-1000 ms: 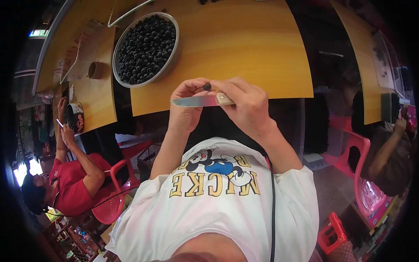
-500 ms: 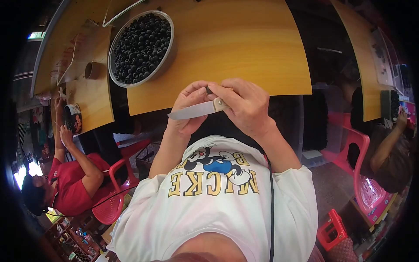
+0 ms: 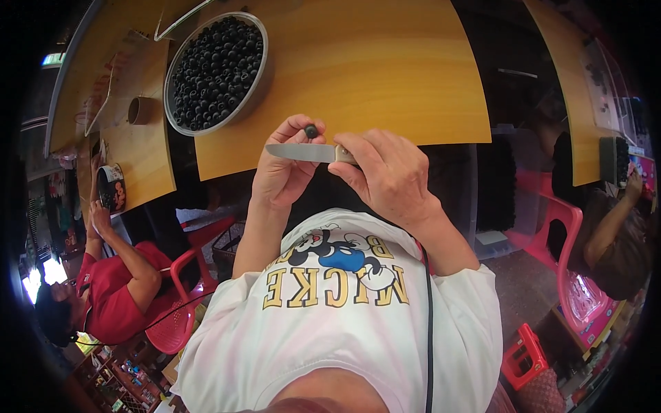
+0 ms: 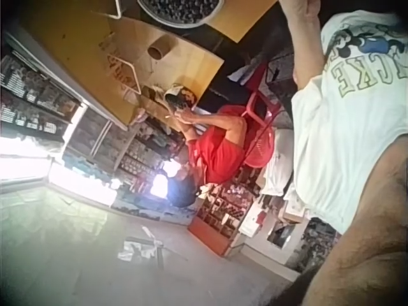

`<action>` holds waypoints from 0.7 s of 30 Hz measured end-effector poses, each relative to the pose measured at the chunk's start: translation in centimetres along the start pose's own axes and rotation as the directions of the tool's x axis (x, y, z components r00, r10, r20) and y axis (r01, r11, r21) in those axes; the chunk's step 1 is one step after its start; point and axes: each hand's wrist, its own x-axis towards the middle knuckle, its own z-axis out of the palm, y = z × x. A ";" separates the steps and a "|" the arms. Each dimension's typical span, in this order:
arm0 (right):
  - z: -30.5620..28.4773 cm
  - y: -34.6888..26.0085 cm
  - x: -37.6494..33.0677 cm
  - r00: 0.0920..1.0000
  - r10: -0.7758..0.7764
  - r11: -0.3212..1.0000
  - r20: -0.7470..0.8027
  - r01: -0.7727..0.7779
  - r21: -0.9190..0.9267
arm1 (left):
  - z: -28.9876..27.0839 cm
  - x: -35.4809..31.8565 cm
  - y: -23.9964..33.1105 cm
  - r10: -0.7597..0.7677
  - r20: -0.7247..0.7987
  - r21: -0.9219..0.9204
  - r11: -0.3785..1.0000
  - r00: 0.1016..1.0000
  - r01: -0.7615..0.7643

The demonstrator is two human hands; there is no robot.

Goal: Slicing dark olives one by one using a utility knife while seated at a table.

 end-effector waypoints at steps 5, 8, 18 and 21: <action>0.0 0.0 0.3 1.000 -0.021 1.000 -0.020 0.020 -0.013 | 0.6 0.0 -0.2 0.021 0.014 0.024 0.999 1.000 -0.021; 0.1 0.1 0.3 0.999 -0.032 0.999 -0.024 0.032 -0.023 | 0.5 0.0 -0.4 0.006 0.048 0.032 0.999 0.999 -0.008; 0.3 0.5 0.1 0.999 -0.031 0.999 -0.032 0.030 -0.044 | 0.3 0.0 -1.0 -0.051 0.031 -0.032 0.998 0.998 0.052; 0.4 0.5 0.1 0.999 -0.028 0.999 -0.033 0.027 -0.042 | -0.2 0.1 -1.1 -0.061 0.022 -0.036 0.997 0.998 0.061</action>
